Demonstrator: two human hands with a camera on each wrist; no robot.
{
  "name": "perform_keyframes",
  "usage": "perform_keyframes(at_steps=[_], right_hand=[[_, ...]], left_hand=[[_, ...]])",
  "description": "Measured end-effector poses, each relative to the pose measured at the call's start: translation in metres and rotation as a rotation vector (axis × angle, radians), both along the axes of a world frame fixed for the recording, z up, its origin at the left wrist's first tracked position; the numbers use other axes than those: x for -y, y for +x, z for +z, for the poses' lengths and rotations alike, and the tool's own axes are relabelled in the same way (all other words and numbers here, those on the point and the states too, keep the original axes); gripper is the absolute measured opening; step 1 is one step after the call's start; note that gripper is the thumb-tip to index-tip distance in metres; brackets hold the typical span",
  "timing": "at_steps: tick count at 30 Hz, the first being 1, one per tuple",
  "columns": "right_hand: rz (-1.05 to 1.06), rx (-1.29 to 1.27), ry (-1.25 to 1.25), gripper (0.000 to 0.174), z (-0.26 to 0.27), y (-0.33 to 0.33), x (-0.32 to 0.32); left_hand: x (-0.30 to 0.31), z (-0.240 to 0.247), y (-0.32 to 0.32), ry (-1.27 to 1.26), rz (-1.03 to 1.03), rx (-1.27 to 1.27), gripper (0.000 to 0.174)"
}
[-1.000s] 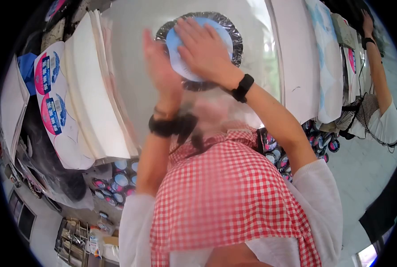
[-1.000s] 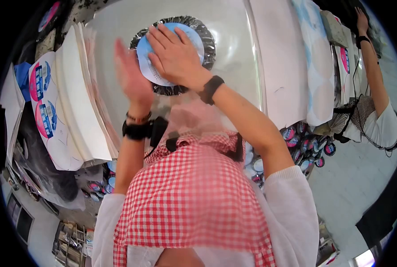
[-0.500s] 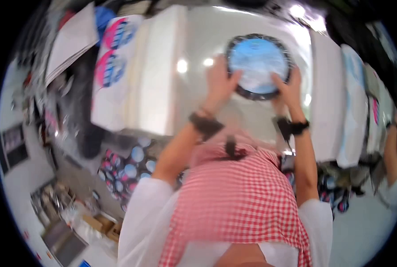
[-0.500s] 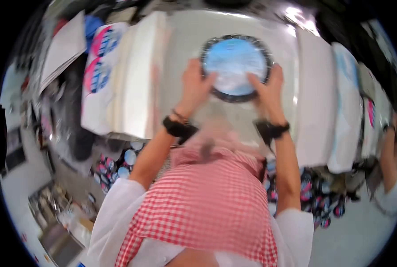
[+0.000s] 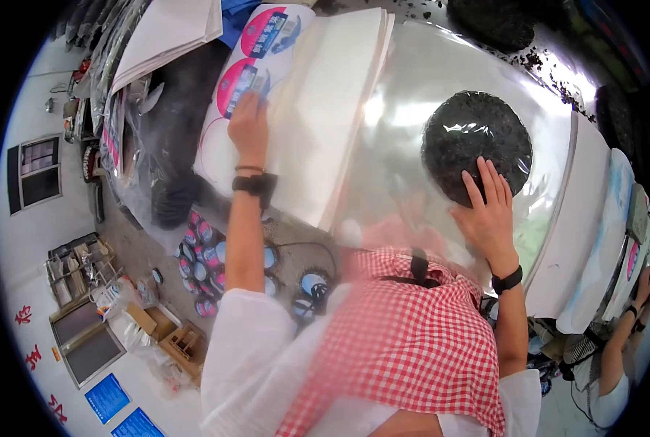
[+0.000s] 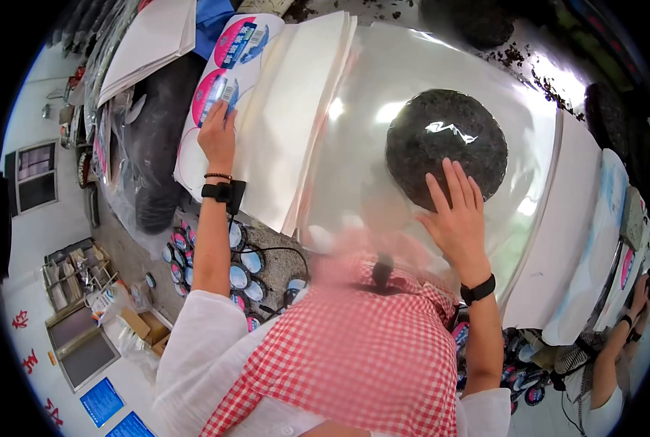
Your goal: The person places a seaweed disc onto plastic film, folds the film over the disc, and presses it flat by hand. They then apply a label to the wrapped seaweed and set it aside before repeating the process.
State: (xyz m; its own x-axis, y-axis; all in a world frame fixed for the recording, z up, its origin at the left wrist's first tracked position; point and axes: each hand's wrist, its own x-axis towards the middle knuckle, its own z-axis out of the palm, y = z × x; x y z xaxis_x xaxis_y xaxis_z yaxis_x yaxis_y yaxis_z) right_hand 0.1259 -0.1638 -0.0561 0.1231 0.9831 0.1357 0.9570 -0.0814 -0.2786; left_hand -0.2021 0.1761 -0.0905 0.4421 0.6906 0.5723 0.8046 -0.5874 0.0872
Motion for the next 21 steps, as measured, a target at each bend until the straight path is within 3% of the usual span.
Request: perform_keyframes(at_steps=[4,7,13,16,19,21], right_hand=[[-0.002,0.020,-0.008,0.072,-0.001,-0.001,0.000],[-0.019,0.030,0.026,0.068,-0.002,-0.006,-0.003],[-0.023,0.053,0.048,0.065,-0.001,-0.008,-0.003],[-0.017,0.039,0.045,0.064,0.004,-0.009,-0.004],[-0.012,-0.011,0.012,0.065,0.007,-0.005,-0.003],[-0.001,-0.056,0.031,0.066,0.007,0.001,0.000]], left_hand=[[0.005,0.004,0.006,0.153,-0.037,-0.150,0.020],[0.000,0.001,0.003,0.015,0.053,-0.044,0.016],[-0.004,0.013,0.002,0.106,0.036,-0.359,0.016],[-0.020,0.032,-0.009,-0.125,0.056,-0.078,0.019],[-0.058,0.018,-0.033,-0.441,0.188,0.390,0.028],[-0.075,0.024,-0.056,-0.798,0.259,0.800,0.021]])
